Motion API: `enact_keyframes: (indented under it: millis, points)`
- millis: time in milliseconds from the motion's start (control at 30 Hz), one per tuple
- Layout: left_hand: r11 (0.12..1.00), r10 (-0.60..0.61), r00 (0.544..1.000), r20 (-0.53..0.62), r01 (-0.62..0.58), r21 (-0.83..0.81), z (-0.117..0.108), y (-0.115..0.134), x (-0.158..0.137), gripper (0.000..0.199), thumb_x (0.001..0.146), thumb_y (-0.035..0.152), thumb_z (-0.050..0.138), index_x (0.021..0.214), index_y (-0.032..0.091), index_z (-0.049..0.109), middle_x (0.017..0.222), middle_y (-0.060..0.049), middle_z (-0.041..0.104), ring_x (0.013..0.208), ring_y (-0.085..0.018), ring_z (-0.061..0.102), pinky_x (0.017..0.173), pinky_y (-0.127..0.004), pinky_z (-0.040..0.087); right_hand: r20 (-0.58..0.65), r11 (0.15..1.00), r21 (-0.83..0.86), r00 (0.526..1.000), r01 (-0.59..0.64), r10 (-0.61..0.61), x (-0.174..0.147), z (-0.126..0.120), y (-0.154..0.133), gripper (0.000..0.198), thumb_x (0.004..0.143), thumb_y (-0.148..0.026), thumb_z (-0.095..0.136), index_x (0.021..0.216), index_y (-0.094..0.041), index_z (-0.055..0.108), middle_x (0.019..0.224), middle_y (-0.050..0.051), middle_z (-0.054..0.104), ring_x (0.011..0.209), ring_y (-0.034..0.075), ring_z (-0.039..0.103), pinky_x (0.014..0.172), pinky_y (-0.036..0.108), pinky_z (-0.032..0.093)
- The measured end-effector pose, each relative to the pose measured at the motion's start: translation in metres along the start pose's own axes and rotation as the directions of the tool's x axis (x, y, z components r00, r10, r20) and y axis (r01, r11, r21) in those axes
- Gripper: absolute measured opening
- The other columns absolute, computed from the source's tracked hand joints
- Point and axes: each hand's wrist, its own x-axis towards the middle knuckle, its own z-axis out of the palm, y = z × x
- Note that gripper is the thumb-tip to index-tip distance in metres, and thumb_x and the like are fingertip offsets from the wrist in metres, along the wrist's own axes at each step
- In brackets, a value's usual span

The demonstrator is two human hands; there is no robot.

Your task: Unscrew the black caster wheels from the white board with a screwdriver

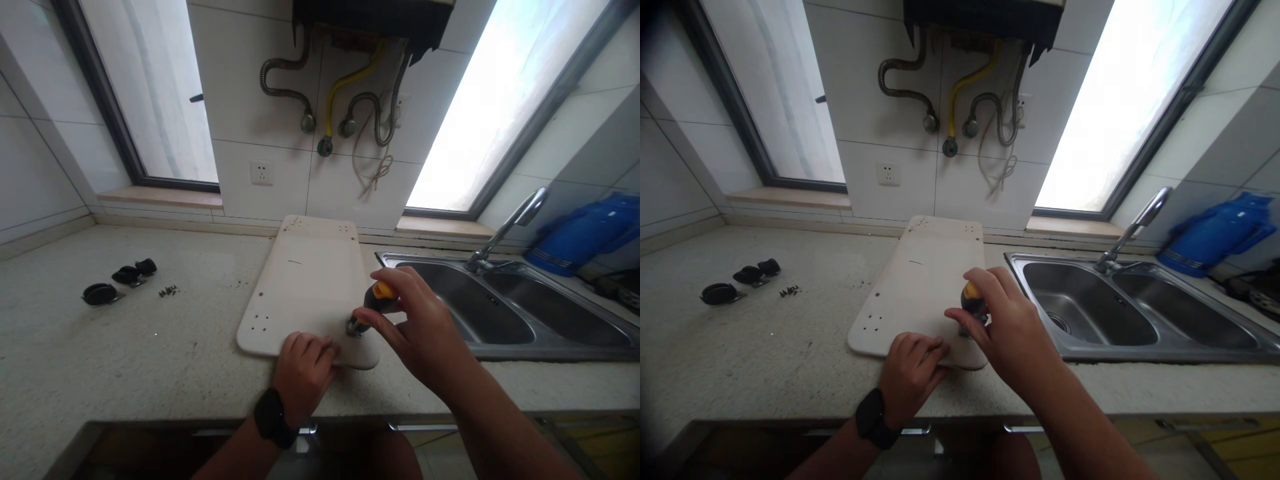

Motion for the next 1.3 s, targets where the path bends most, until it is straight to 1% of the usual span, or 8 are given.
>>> enact_keyframes:
  millis: [133,433,667,767,900,1033,1167,1300]
  points:
    - [1.0,0.002,1.0,-0.018,-0.002,-0.001,0.0,0.0,0.0,0.029,0.087,0.022,0.082,0.114,0.021,0.071,0.11,-0.006,0.077,0.094,-0.026,0.065,0.083,-0.045,0.049,-0.031,0.999,0.041,1.0,0.0,0.001,0.005,-0.004,-0.001,0.034,0.095,-0.033,0.073,0.125,-0.027,0.059,0.101,0.006,0.061,0.079,0.017,0.067,0.065,0.032,0.066]
    - [1.0,-0.001,1.0,-0.011,0.001,0.003,-0.002,-0.001,-0.002,0.031,0.085,0.024,0.085,0.113,0.022,0.071,0.111,-0.006,0.077,0.098,-0.025,0.065,0.087,-0.046,0.048,-0.01,0.996,0.05,0.998,-0.069,0.07,0.016,-0.005,0.007,0.039,0.089,-0.032,0.081,0.124,-0.023,0.068,0.109,0.009,0.072,0.075,0.02,0.074,0.071,0.039,0.069]
    - [1.0,0.006,1.0,-0.011,-0.006,-0.019,-0.002,-0.002,-0.003,0.035,0.083,0.022,0.087,0.114,0.021,0.071,0.113,-0.005,0.077,0.1,-0.026,0.065,0.087,-0.046,0.047,0.2,0.952,0.268,0.975,-0.146,0.093,0.014,-0.015,0.004,0.053,0.095,-0.025,0.069,0.146,-0.033,0.056,0.121,0.005,0.07,0.094,0.018,0.077,0.087,0.037,0.069]
    - [1.0,-0.002,1.0,-0.005,0.002,-0.022,-0.003,-0.001,-0.003,0.035,0.083,0.021,0.086,0.115,0.021,0.071,0.114,-0.005,0.077,0.099,-0.026,0.064,0.086,-0.046,0.047,0.218,0.951,0.266,0.971,-0.155,0.098,0.014,-0.019,0.002,0.051,0.096,-0.025,0.067,0.145,-0.03,0.053,0.124,0.007,0.07,0.104,0.02,0.074,0.091,0.038,0.068]
    - [1.0,0.001,1.0,-0.007,-0.001,-0.001,-0.002,-0.001,-0.004,0.03,0.087,0.023,0.082,0.116,0.021,0.071,0.114,-0.006,0.077,0.098,-0.026,0.064,0.085,-0.045,0.048,0.111,0.983,0.137,0.988,-0.119,0.104,0.014,-0.017,-0.001,0.034,0.094,-0.037,0.073,0.123,-0.024,0.063,0.112,0.008,0.068,0.082,0.018,0.073,0.073,0.034,0.069]
    - [1.0,0.001,1.0,-0.017,-0.001,0.005,-0.001,-0.001,-0.005,0.03,0.086,0.024,0.083,0.114,0.022,0.072,0.113,-0.006,0.077,0.097,-0.025,0.064,0.085,-0.045,0.048,0.051,0.992,0.059,0.993,-0.11,0.107,0.017,-0.017,-0.002,0.032,0.088,-0.04,0.08,0.113,-0.023,0.068,0.101,0.006,0.067,0.066,0.016,0.069,0.062,0.032,0.066]
    - [1.0,0.001,1.0,-0.025,-0.001,-0.001,-0.002,-0.001,-0.004,0.031,0.086,0.023,0.083,0.114,0.022,0.072,0.114,-0.005,0.078,0.098,-0.026,0.064,0.086,-0.046,0.048,0.098,0.984,0.063,0.982,-0.167,0.16,0.02,-0.024,-0.002,0.038,0.086,-0.032,0.081,0.121,-0.027,0.069,0.101,0.005,0.073,0.072,0.019,0.073,0.07,0.037,0.066]
    - [1.0,0.0,1.0,-0.021,0.0,0.0,-0.003,-0.001,-0.004,0.029,0.086,0.023,0.082,0.113,0.021,0.072,0.113,-0.006,0.078,0.098,-0.027,0.064,0.086,-0.046,0.048,0.274,0.953,0.193,0.945,-0.234,0.176,0.022,-0.031,0.0,0.045,0.091,-0.025,0.072,0.135,-0.031,0.063,0.122,0.006,0.074,0.099,0.023,0.076,0.09,0.042,0.064]
